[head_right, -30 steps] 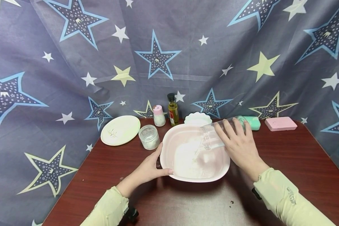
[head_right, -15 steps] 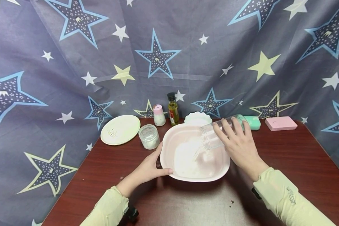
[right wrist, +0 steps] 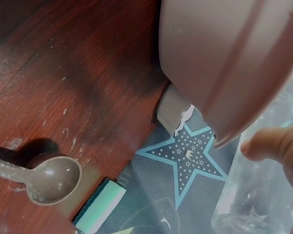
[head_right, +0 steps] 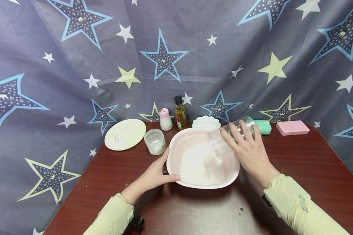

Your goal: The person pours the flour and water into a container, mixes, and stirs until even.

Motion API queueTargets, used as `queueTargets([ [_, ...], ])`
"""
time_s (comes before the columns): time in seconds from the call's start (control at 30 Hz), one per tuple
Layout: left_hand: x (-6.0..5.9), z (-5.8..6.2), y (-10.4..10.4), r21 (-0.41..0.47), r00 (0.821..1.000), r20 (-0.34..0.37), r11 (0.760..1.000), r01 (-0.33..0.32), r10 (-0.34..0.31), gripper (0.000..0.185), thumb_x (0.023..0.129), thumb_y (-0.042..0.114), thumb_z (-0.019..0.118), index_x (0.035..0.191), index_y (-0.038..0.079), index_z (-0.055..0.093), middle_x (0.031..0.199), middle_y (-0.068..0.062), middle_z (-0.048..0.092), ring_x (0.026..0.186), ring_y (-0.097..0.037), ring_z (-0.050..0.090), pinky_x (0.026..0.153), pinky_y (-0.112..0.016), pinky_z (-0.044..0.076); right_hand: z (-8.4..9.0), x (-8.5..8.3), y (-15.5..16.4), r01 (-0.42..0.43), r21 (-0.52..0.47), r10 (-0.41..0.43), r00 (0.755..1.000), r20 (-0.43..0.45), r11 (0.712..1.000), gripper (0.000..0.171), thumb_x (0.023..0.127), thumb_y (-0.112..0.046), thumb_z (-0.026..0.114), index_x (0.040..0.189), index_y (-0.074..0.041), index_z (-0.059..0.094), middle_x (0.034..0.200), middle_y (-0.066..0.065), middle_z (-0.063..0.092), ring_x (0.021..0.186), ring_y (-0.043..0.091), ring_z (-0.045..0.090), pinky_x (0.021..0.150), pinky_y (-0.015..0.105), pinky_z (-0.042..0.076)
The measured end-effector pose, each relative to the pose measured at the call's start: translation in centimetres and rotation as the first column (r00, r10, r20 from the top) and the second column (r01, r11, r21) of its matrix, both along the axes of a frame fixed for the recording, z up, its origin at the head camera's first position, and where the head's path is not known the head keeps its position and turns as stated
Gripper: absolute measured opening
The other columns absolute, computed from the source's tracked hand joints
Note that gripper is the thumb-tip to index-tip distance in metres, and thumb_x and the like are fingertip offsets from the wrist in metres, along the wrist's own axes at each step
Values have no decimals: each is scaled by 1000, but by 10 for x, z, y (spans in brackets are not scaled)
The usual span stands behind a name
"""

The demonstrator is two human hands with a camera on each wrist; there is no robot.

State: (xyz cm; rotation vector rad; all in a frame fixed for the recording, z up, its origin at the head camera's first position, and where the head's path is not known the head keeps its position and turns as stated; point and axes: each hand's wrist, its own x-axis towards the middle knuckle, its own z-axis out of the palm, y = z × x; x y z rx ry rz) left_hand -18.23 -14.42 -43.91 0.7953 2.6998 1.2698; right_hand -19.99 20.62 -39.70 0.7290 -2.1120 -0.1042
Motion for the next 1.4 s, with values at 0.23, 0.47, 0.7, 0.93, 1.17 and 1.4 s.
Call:
queueTargets([
  [0.23,-1,0,0,-5,1000,0,1000,-4,4,117,74,44,84,157,7,10,154,-15,33,133,-19,42,106,-42,37,-2,-2,4,-17,-38,18,1000,6,999,51,90,-13,35,138,-12,52,133,21,51,122,48,43,93,69,30],
  [0.47,-2,1,1,0,1000,-2,1000,4,-4,117,74,43,84,157,8,9,153,-15,35,131,-19,45,106,-42,37,0,-3,15,-20,-121,31,995,95,992,74,71,-16,68,141,-9,49,137,20,50,124,48,42,94,67,29],
  [0.7,-3,2,1,-3,1000,2,1000,-3,3,118,74,44,84,157,6,9,155,-15,31,133,-18,42,107,-42,36,4,-5,25,44,-274,27,968,248,961,93,58,-14,85,142,-5,45,137,22,50,124,46,43,96,61,34],
  [0.93,-2,2,1,4,1000,8,1000,-4,4,117,74,45,83,157,7,9,155,-14,31,133,-18,42,107,-42,36,4,-10,36,190,-526,73,895,439,829,95,61,-14,89,143,-5,42,130,23,52,112,41,50,85,61,39],
  [1.17,-1,2,1,0,1000,21,1000,-11,11,117,74,46,83,157,7,10,156,-14,29,135,-19,39,108,-42,35,-12,-16,60,323,-659,120,837,534,679,97,68,-20,88,147,-7,34,130,27,51,114,48,48,86,63,35],
  [1.4,0,1,1,-1,999,32,1000,-9,9,117,75,45,83,157,6,9,158,-13,24,139,-20,34,109,-43,33,-35,-17,81,450,-688,169,755,633,569,91,80,-26,80,147,0,25,133,31,43,118,48,42,91,60,33],
])
